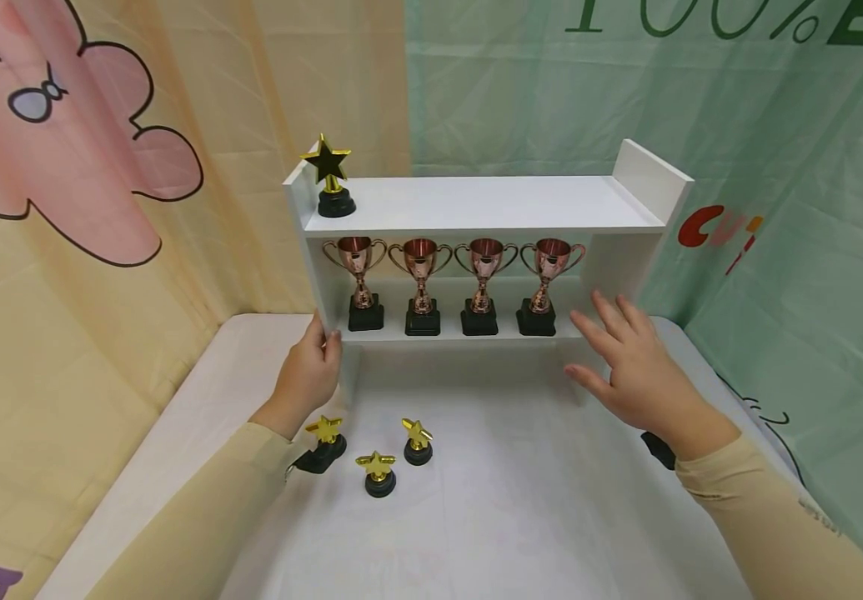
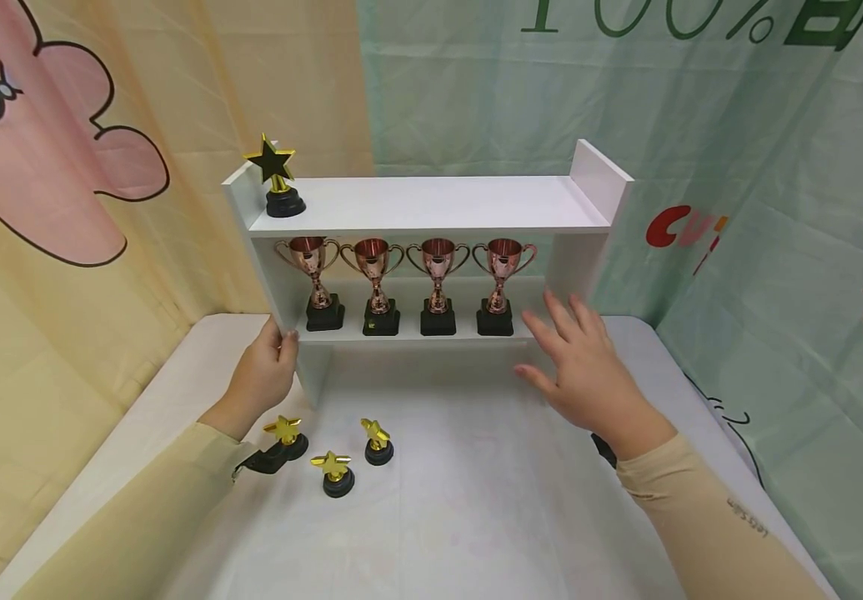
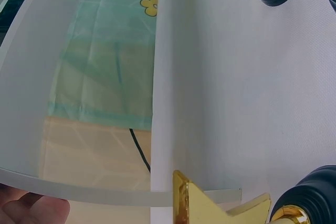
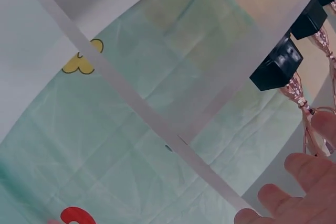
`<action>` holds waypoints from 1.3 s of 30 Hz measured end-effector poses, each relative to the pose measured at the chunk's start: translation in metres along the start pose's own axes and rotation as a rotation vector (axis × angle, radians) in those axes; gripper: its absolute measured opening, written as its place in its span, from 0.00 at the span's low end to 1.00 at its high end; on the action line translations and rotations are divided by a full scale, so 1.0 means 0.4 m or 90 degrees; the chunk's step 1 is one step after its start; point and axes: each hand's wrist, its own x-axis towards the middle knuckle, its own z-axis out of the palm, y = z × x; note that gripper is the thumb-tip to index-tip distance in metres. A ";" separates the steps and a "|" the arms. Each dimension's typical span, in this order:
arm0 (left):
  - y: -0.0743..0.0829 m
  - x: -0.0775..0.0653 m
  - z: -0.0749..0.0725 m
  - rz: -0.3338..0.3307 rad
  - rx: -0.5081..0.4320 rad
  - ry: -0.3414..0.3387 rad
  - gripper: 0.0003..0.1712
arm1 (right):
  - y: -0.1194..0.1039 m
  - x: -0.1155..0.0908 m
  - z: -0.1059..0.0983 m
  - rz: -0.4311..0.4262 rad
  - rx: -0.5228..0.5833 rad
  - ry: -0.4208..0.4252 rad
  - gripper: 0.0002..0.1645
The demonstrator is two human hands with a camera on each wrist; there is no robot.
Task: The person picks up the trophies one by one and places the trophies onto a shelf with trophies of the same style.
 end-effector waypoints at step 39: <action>0.002 0.002 -0.003 -0.004 0.012 0.008 0.34 | 0.094 -0.040 0.060 0.126 0.166 0.095 0.59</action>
